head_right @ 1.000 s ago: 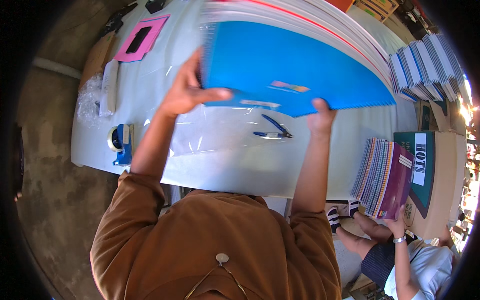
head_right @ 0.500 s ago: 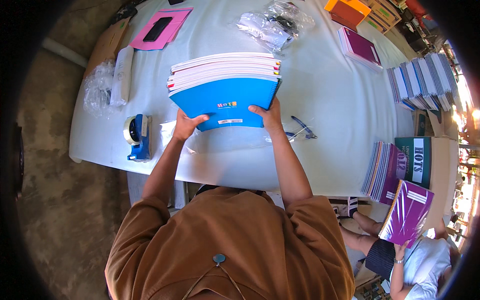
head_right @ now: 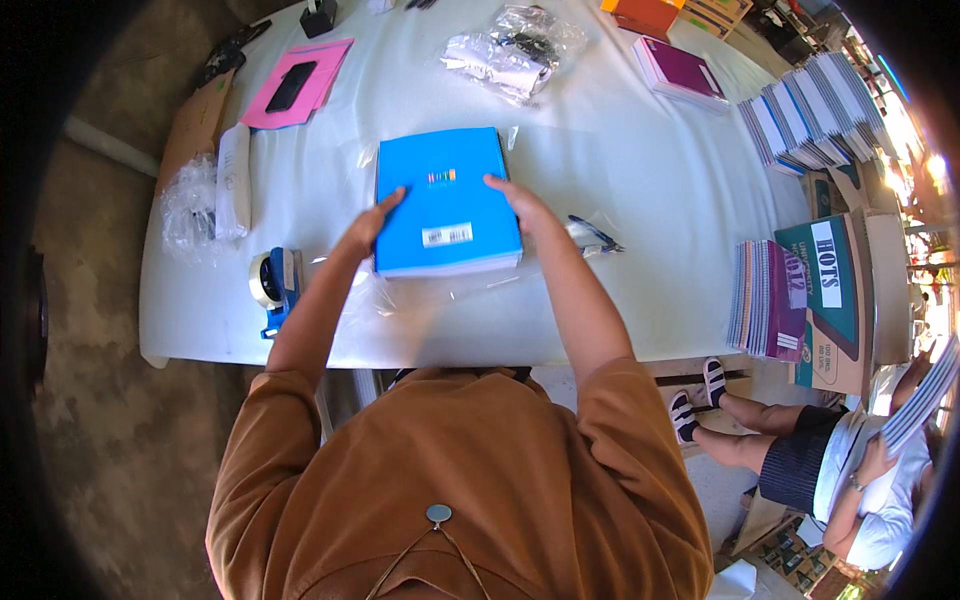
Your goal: The person places stacks of notebooks into clear plastic bags, folds the bags closed, and secures them with adhesive tape before setting them aside.
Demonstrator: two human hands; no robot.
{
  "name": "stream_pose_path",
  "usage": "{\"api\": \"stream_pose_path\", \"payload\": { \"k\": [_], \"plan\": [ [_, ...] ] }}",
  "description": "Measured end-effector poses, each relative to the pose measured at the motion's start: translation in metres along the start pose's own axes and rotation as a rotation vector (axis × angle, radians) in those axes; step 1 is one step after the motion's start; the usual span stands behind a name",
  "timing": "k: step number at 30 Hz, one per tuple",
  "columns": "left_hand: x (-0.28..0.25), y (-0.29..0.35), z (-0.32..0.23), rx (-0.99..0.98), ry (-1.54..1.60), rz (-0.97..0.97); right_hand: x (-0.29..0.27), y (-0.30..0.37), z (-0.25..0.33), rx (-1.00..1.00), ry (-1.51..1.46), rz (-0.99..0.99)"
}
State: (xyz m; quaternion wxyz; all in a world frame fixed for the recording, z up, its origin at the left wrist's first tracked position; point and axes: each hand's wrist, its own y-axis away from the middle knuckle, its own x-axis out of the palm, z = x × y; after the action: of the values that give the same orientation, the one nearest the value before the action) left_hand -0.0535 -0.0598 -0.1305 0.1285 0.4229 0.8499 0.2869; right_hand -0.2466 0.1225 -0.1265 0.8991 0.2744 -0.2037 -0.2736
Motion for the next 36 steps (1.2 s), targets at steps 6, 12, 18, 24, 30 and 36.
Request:
{"api": "stream_pose_path", "payload": {
  "k": [6, 12, 18, 24, 30, 36],
  "plan": [
    [0.0, 0.007, 0.015, -0.054, 0.025, -0.007, -0.013, 0.014, -0.033, -0.01, -0.168, -0.014],
    [-0.005, -0.008, 0.023, -0.053, -0.023, -0.074, -0.031, 0.056, -0.107, -0.569, 0.7, -0.326],
    [-0.001, 0.001, 0.014, -0.03, 0.02, 0.078, -0.032, 0.158, -0.108, -0.298, 1.257, -0.226],
    [0.001, 0.001, 0.013, -0.029, -0.032, 0.005, -0.047, 0.246, -0.129, -0.227, 1.385, -0.467],
    [-0.009, -0.008, 0.023, -0.011, -0.047, -0.018, 0.021, 0.208, -0.051, -0.895, 0.782, -0.642],
    [-0.007, -0.016, 0.026, 0.048, -0.078, -0.003, -0.022, 0.102, -0.12, -0.155, 1.16, -0.325]
  ]
}}
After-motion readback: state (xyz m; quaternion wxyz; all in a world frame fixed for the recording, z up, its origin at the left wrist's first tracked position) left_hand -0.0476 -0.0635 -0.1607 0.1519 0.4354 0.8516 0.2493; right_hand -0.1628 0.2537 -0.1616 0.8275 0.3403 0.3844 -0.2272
